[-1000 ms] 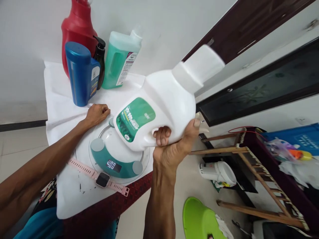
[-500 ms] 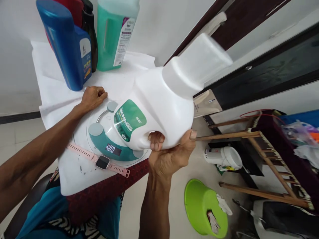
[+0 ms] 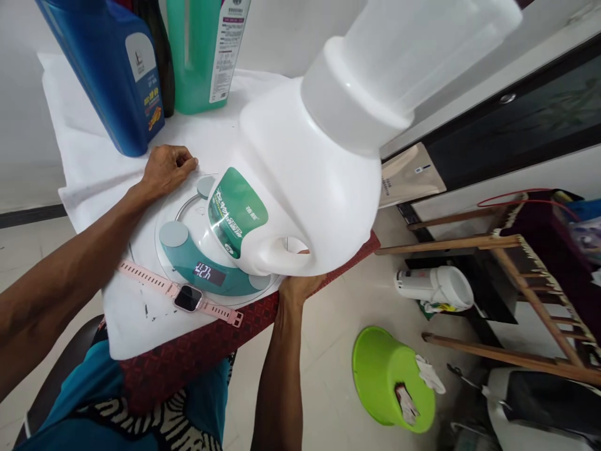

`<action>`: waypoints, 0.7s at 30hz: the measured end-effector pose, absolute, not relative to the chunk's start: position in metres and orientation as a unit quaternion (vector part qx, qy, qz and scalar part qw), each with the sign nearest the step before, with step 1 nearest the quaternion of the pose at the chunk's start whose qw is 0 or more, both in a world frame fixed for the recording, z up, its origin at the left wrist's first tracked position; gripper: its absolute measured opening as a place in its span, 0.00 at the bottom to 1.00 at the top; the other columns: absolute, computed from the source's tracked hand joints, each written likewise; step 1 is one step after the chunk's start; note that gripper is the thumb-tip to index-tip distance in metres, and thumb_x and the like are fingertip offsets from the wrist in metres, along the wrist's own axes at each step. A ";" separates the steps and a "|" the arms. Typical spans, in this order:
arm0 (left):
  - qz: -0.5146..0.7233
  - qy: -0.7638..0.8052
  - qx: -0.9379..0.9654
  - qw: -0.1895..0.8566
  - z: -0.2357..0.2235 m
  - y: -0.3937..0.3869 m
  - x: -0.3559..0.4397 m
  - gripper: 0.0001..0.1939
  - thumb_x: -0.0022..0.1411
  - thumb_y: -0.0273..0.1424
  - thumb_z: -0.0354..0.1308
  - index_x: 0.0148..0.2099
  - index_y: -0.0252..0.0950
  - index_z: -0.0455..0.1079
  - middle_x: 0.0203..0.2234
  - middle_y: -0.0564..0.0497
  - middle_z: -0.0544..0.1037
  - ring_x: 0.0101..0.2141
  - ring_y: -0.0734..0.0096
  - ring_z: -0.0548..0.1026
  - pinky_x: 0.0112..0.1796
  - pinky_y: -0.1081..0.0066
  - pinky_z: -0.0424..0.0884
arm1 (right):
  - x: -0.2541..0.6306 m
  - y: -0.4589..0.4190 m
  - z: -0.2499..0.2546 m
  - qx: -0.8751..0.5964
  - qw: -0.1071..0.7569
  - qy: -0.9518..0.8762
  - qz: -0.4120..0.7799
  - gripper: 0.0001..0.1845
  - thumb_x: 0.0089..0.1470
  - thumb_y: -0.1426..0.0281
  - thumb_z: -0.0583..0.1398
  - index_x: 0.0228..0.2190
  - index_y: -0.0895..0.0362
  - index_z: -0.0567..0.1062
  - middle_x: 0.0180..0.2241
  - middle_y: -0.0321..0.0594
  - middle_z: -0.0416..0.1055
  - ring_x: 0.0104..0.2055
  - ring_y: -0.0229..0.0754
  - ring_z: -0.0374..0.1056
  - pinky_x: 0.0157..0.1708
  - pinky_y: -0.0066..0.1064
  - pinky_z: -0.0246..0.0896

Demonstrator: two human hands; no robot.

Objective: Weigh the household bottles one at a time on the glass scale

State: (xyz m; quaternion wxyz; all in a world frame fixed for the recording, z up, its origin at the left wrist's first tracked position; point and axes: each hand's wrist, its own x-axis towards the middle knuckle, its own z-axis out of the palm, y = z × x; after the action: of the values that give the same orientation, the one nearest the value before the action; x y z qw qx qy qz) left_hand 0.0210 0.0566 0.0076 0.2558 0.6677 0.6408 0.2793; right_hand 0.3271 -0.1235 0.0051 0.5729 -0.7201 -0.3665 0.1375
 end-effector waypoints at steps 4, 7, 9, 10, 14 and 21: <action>0.282 0.640 0.664 0.264 0.008 0.056 0.020 0.16 0.72 0.35 0.57 0.47 0.32 0.83 0.43 0.39 0.84 0.45 0.55 0.78 0.55 0.58 0.73 | 0.330 -0.131 -0.009 -0.747 0.552 -0.358 0.097 0.24 0.64 0.42 0.59 0.40 0.47 0.82 0.38 0.44 0.80 0.49 0.57 0.80 0.45 0.47 0.82; 0.287 0.640 0.662 0.266 0.007 0.056 0.019 0.15 0.72 0.35 0.57 0.46 0.33 0.83 0.43 0.39 0.85 0.45 0.56 0.78 0.55 0.58 0.73 | 0.334 -0.130 -0.012 -0.744 0.552 -0.365 0.097 0.26 0.64 0.40 0.57 0.30 0.48 0.75 0.32 0.42 0.77 0.41 0.54 0.76 0.44 0.47 0.79; 0.292 0.638 0.663 0.261 0.008 0.056 0.019 0.15 0.72 0.36 0.57 0.45 0.34 0.83 0.42 0.40 0.85 0.44 0.56 0.78 0.54 0.59 0.73 | 0.334 -0.128 -0.010 -0.736 0.562 -0.366 0.086 0.28 0.63 0.39 0.58 0.26 0.48 0.70 0.29 0.39 0.73 0.37 0.50 0.71 0.45 0.46 0.76; 0.293 0.637 0.666 0.257 0.008 0.056 0.018 0.15 0.71 0.36 0.57 0.45 0.34 0.83 0.42 0.40 0.85 0.43 0.57 0.78 0.53 0.59 0.74 | 0.332 -0.128 -0.007 -0.729 0.573 -0.365 0.083 0.29 0.63 0.38 0.58 0.26 0.48 0.69 0.27 0.38 0.71 0.35 0.48 0.69 0.44 0.45 0.75; 0.289 0.634 0.679 0.232 0.011 0.056 0.015 0.14 0.68 0.38 0.57 0.40 0.35 0.80 0.36 0.43 0.84 0.39 0.58 0.78 0.47 0.62 0.73 | 0.315 -0.129 0.031 -0.642 0.667 -0.363 0.106 0.33 0.64 0.33 0.59 0.30 0.49 0.73 0.27 0.35 0.68 0.32 0.46 0.67 0.37 0.41 0.71; 0.288 0.630 0.683 0.231 0.014 0.057 0.011 0.15 0.66 0.42 0.54 0.35 0.39 0.76 0.31 0.45 0.82 0.34 0.56 0.77 0.41 0.61 0.70 | 0.274 -0.145 0.117 -0.499 0.628 -0.491 0.340 0.30 0.56 0.38 0.75 0.29 0.51 0.80 0.25 0.37 0.75 0.29 0.44 0.71 0.29 0.36 0.68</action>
State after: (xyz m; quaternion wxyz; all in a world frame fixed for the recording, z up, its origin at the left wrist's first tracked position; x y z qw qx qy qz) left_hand 0.0114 0.0567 0.0144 0.2307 0.6835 0.6297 0.2883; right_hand 0.2744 -0.1451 0.1173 0.6278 -0.4989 -0.4912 0.3401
